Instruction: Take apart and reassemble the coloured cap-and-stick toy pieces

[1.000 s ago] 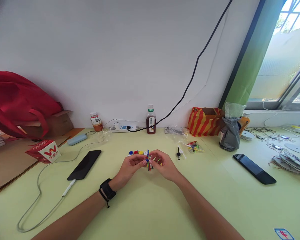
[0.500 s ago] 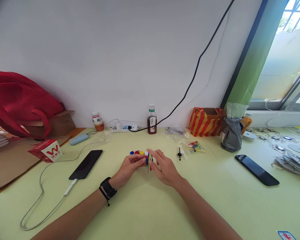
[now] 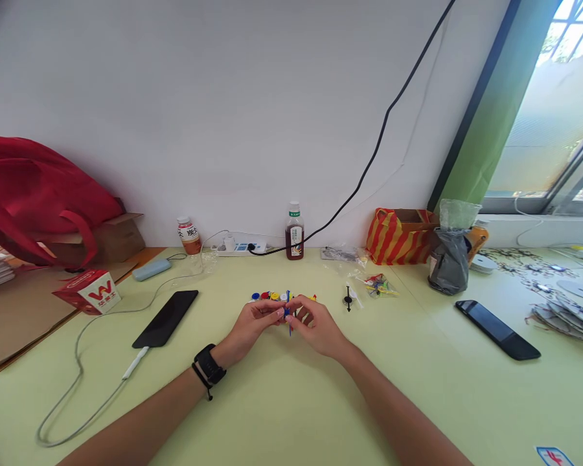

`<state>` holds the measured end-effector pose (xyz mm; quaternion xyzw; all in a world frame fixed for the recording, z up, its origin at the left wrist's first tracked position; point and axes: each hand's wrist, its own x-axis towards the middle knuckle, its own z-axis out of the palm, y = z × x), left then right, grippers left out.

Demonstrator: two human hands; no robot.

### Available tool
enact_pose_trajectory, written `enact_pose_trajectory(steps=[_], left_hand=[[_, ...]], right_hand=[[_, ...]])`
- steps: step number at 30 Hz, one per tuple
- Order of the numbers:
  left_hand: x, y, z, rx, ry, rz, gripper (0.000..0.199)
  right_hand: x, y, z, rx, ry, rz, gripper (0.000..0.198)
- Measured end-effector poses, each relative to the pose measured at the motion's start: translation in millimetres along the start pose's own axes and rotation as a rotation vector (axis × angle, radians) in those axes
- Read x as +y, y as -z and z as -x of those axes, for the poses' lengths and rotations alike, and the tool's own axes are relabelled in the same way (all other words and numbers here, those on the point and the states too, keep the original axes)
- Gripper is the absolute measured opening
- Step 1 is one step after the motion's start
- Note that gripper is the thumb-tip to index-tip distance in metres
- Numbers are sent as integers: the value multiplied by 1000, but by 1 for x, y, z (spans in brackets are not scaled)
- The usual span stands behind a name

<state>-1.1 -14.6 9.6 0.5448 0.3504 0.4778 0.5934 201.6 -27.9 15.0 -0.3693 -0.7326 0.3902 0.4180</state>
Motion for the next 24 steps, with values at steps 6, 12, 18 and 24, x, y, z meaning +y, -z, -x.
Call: enact_pose_trajectory(steps=[6,12,18,24], left_hand=[[0,1,-1,19,5,0,35],[-1,0,-1,58,21,-3,34],[1,-2,0,34,8,-8,34],[-1,-2,0,4,8,-17,37]], right_hand=[[2,3,3,65,59,58,46],[4,6,0,39,-24,88,61],[-3,6,-3,58,-19,-76,35],[1,0,-2,1,-15,-43,27]])
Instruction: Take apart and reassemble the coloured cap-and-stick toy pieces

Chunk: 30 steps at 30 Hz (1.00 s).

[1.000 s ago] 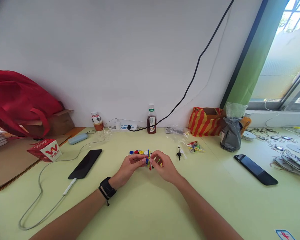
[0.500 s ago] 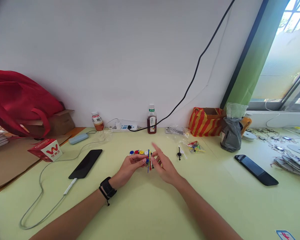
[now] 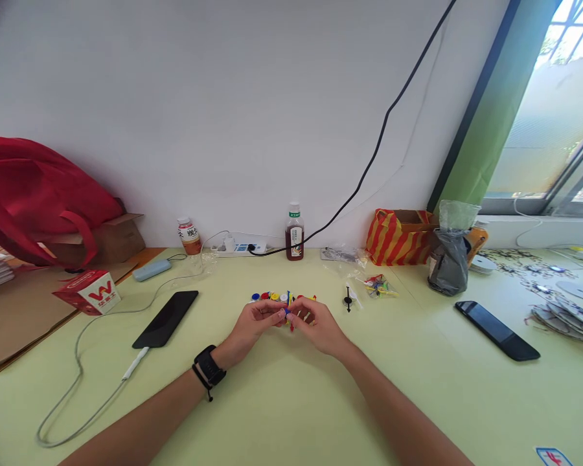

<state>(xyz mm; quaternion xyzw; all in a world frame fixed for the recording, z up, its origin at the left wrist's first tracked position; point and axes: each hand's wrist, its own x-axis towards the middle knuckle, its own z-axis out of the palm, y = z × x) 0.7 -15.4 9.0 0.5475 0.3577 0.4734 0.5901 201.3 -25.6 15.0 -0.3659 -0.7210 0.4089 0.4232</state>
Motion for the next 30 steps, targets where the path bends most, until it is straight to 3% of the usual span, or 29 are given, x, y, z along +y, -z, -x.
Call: enact_pose_trajectory(steps=[4,8,11,14,17,23,27,30], left_hand=[[1,-3,2,2,-78,-167,37],[5,-6,11,-66,-356,-650,30],[9,-6,17,-238,-469,-949,40],[12,-6,19,-335,-450,-1146,50],[13,-8,18,-360,-438,-1212,47],[12,-8,16,-348,-446,-1210,38],[10,-4,16,-336,-455,-1211,35],[10,-3,16,-337,-455,-1219,33]], right_hand=[[5,4,-3,93,35,99,24],[15,32,-9,262,27,241,23],[28,58,-10,396,-54,571,19],[42,72,-10,321,-247,963,15],[51,70,-9,222,-398,1147,14],[56,71,-7,251,-503,1217,16],[51,78,-6,289,-517,1237,15],[43,76,-6,288,-428,1179,13]])
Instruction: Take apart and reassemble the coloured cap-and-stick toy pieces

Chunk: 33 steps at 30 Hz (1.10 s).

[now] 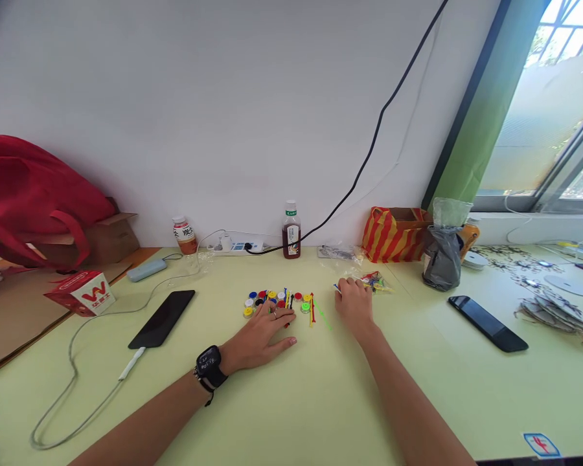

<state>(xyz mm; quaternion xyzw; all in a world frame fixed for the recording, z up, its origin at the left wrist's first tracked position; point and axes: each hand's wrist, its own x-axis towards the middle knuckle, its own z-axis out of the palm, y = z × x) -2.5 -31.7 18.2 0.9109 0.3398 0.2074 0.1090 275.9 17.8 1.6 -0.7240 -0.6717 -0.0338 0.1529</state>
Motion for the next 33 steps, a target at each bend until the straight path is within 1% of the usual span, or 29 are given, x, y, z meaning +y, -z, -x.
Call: enact_pose_trajectory(steps=[2,5,7,10,14,18,20,22,25,27,30,33], left_hand=[[0,1,0,0,4,-1,34],[1,1,1,6,2,1,38],[1,0,2,19,-1,5,40],[-1,-3,3,57,-12,23,39],[-2,-7,3,110,-21,63,33],[1,-4,0,147,-12,123,13],[2,-1,-1,166,1,152,17],[3,0,-2,179,14,172,24],[3,0,-2,178,29,177,31],[2,-2,-2,177,38,175,34],[2,-4,-2,177,44,183,36],[2,-4,-2,182,47,194,36]], right_hand=[[-7,3,4,-31,101,-110,12],[-16,5,11,-135,215,-209,8],[-19,4,15,-182,234,-204,4],[-18,4,17,-217,230,-186,9],[-16,5,16,-212,207,-189,11],[-16,6,15,-185,177,-202,11],[-17,5,15,-160,180,-249,10],[-19,3,14,-118,212,-340,11],[-24,-1,16,-53,296,-475,25],[-29,-3,20,-50,378,-514,29],[-37,-3,25,-108,478,-475,24],[-40,-3,26,-154,454,-362,24]])
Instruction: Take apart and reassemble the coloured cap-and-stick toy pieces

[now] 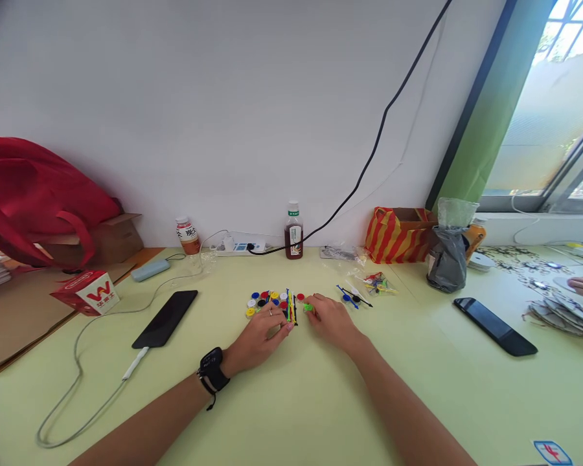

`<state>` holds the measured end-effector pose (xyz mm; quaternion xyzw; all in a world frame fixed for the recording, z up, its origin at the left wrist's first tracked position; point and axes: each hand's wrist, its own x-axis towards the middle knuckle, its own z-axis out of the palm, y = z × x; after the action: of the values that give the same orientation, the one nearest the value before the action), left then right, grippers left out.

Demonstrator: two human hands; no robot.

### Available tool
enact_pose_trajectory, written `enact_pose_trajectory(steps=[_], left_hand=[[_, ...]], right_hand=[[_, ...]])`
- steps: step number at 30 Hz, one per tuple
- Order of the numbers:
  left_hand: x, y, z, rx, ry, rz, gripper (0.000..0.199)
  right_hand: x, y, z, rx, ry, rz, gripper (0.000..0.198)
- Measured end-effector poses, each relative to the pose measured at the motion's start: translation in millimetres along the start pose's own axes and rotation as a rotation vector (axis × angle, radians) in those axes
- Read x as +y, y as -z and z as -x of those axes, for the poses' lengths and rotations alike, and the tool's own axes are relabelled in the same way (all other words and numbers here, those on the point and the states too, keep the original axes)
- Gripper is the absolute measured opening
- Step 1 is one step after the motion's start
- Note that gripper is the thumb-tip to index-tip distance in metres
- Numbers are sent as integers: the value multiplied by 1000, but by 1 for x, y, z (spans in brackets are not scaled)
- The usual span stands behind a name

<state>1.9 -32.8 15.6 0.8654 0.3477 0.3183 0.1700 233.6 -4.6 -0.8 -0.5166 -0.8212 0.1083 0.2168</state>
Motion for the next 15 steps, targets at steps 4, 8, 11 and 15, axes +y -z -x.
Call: enact_pose_trajectory(steps=[4,8,11,15], left_hand=[[0,0,0,14,7,4,37],[1,-1,0,14,18,10,37],[1,-1,0,11,22,14,35],[0,-1,-1,18,26,38,31]], right_hand=[[2,1,-4,8,-98,122,32],[-1,-2,-7,35,-56,196,41],[-5,-6,-8,32,13,229,41],[-5,-9,-8,40,23,185,25]])
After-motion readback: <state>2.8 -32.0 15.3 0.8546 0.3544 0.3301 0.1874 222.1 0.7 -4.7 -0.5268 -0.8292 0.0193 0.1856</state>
